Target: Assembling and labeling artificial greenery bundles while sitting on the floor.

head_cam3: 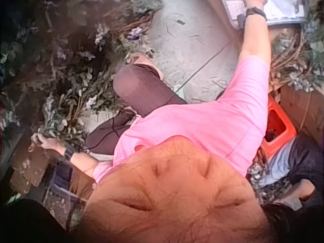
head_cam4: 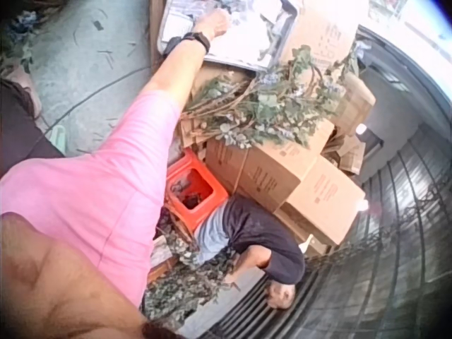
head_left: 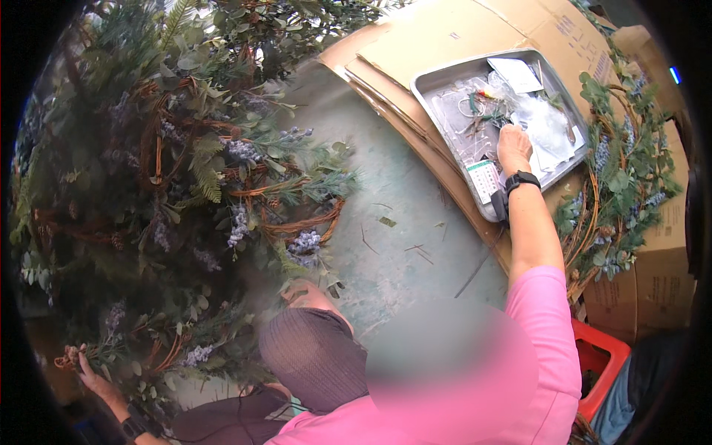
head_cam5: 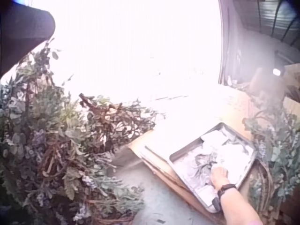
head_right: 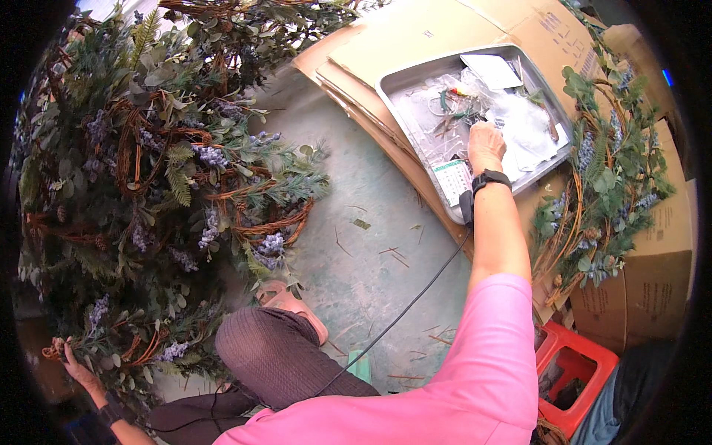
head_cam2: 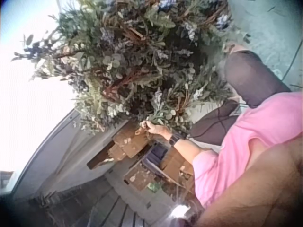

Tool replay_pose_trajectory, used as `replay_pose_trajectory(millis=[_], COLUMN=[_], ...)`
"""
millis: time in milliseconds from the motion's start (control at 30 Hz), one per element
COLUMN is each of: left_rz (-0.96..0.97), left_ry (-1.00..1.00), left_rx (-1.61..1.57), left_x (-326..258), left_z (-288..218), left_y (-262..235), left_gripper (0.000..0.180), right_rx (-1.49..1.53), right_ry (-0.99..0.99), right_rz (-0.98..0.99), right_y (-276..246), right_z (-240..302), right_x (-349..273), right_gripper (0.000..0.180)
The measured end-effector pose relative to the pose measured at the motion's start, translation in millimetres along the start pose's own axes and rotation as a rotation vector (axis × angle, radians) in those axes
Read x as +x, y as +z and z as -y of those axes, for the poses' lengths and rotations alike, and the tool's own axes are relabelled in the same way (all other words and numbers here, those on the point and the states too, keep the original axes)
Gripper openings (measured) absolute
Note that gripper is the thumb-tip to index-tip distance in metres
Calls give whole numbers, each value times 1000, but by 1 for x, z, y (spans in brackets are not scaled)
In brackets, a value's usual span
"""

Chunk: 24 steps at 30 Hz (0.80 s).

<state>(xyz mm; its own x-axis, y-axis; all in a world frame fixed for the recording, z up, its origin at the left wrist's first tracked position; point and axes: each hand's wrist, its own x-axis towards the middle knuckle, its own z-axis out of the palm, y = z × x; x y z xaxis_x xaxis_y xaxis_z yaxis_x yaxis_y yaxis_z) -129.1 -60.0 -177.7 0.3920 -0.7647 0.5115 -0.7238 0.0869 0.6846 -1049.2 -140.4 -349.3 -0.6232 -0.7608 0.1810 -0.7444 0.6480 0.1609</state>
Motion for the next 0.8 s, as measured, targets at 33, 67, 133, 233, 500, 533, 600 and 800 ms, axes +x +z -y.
replay_pose_trajectory(millis=[33, 67, 133, 233, 500, 533, 600, 800], left_rz=[1, -19, -43, 4, 52, 44, 97, 0], left_ry=[1, -30, -61, -110, -43, -43, 127, -54], left_rx=[-2, -33, -65, -67, -4, -1, 102, -94], left_x=[-1, -2, -2, 0, 6, 8, 11, -2], left_z=[-2, -2, -1, 5, 24, 37, 57, 12], left_y=[1, 2, 1, -10, -27, -35, -43, -17], left_gripper=[30, 30, 31, 31, 32, 32, 31, 30], right_rx=[-19, -21, -21, 151, 534, 609, 655, 792], right_ry=[-45, -43, -38, 47, 14, 25, 43, 98], right_rz=[-22, -22, -41, -157, -155, -185, -158, -157], right_y=[0, 0, -3, -16, 1, -2, -5, -6], right_z=[-4, -7, -13, -27, -70, -64, -67, -85], right_x=[0, 0, 3, -1, -2, -7, -10, -23], right_gripper=[17, 17, 17, 17, 26, 31, 33, 37])
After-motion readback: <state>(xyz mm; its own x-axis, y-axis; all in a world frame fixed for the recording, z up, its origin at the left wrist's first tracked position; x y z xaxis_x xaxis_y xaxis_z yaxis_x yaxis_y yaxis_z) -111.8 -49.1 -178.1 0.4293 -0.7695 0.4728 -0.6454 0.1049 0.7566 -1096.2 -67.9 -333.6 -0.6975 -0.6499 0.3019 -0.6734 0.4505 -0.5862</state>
